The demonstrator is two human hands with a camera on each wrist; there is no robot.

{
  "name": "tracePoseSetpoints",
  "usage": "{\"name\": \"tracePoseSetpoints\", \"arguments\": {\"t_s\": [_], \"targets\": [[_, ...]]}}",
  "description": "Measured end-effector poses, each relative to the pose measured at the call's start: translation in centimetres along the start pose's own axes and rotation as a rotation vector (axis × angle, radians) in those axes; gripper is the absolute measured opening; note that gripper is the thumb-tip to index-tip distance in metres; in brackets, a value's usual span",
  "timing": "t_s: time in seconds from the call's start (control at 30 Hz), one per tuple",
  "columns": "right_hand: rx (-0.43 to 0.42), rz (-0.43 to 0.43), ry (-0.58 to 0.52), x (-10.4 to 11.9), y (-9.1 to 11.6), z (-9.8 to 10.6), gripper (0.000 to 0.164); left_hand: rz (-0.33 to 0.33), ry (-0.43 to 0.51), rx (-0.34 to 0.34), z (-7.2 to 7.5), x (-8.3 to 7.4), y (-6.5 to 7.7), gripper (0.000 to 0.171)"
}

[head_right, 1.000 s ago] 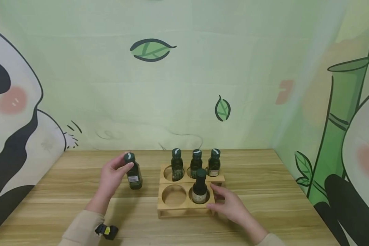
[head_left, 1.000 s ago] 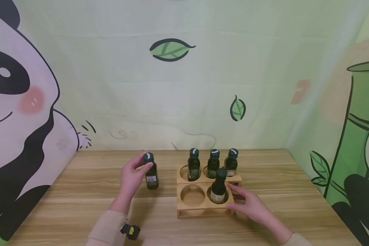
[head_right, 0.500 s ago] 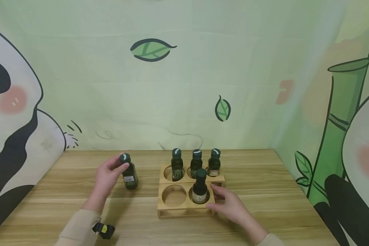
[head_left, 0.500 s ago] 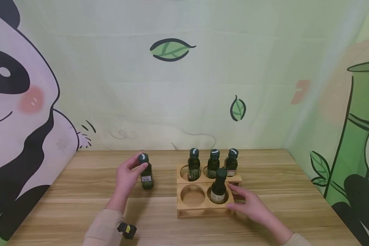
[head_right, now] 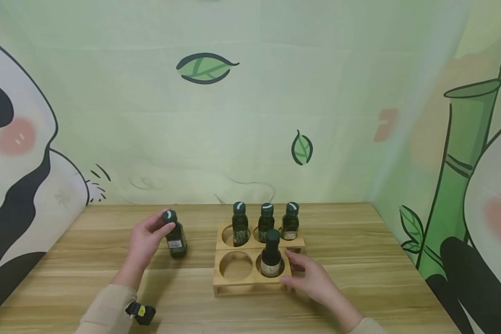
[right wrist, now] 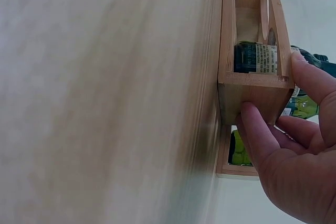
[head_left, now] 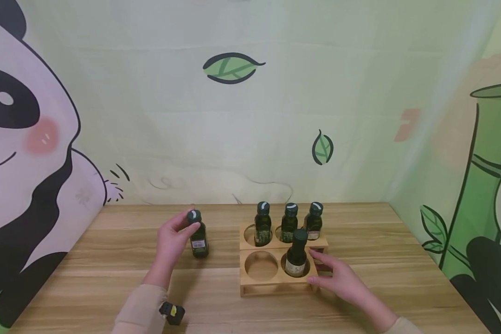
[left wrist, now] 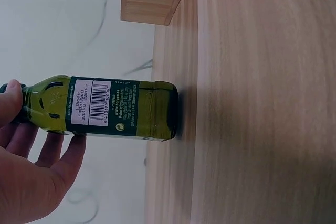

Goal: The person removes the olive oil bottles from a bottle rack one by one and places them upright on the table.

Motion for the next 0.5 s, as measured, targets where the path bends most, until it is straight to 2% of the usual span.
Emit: {"name": "tracePoseSetpoints", "arguments": {"t_s": [0.5], "targets": [[0.006, 0.016, -0.019, 0.11, -0.02, -0.05, 0.072, 0.011, 0.010, -0.002, -0.12, 0.51, -0.22, 0.043]]}}
Point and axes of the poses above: each hand's wrist, its own y-axis away from the middle knuckle, its own z-axis out of the back of the hand, x = y × z, the point moved 9 cm from there along -y, towards the middle knuckle, and after that the axes turned 6 degrees about z, right-handed, at the moved point
